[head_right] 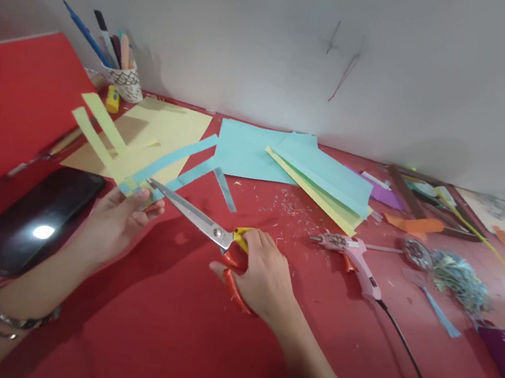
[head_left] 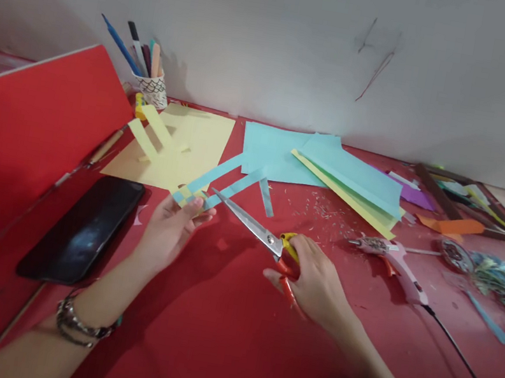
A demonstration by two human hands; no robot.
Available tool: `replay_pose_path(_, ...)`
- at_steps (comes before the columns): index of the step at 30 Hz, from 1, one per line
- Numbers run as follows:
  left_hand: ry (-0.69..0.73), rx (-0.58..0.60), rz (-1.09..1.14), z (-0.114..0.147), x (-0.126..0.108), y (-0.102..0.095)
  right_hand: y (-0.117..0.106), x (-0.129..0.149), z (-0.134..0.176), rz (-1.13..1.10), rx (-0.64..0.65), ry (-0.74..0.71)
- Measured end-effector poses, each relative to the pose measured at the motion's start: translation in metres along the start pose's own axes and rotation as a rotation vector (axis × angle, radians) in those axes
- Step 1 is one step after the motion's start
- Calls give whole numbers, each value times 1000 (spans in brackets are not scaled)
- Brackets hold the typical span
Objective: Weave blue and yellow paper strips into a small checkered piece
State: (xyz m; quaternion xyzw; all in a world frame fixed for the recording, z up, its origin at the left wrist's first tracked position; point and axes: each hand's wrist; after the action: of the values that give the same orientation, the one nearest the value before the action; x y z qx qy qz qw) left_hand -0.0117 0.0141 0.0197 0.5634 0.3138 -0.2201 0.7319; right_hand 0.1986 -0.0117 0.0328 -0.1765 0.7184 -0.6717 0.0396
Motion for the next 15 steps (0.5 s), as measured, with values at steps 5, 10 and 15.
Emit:
replay_pose_path(5,-10,13,-40,1,0,1,0,0,0,-4,42,11)
replay_pose_path(10,34,-69,-47,-3,2,-3,2,-1,-1,35,79,104)
replay_pose_path(15,46,-92,-23,-6,1,-5,2,-2,-2,13,-14,115)
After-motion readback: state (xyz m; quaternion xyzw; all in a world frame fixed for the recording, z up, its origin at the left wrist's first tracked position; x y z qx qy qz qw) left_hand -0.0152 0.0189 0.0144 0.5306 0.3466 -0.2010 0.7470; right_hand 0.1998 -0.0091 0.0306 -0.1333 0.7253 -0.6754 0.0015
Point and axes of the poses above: each hand's wrist, its own z-axis away from the middle knuckle, its own y-axis out of the palm, x = y × z, and after that the axes turned 10 degrees about z, right-handed
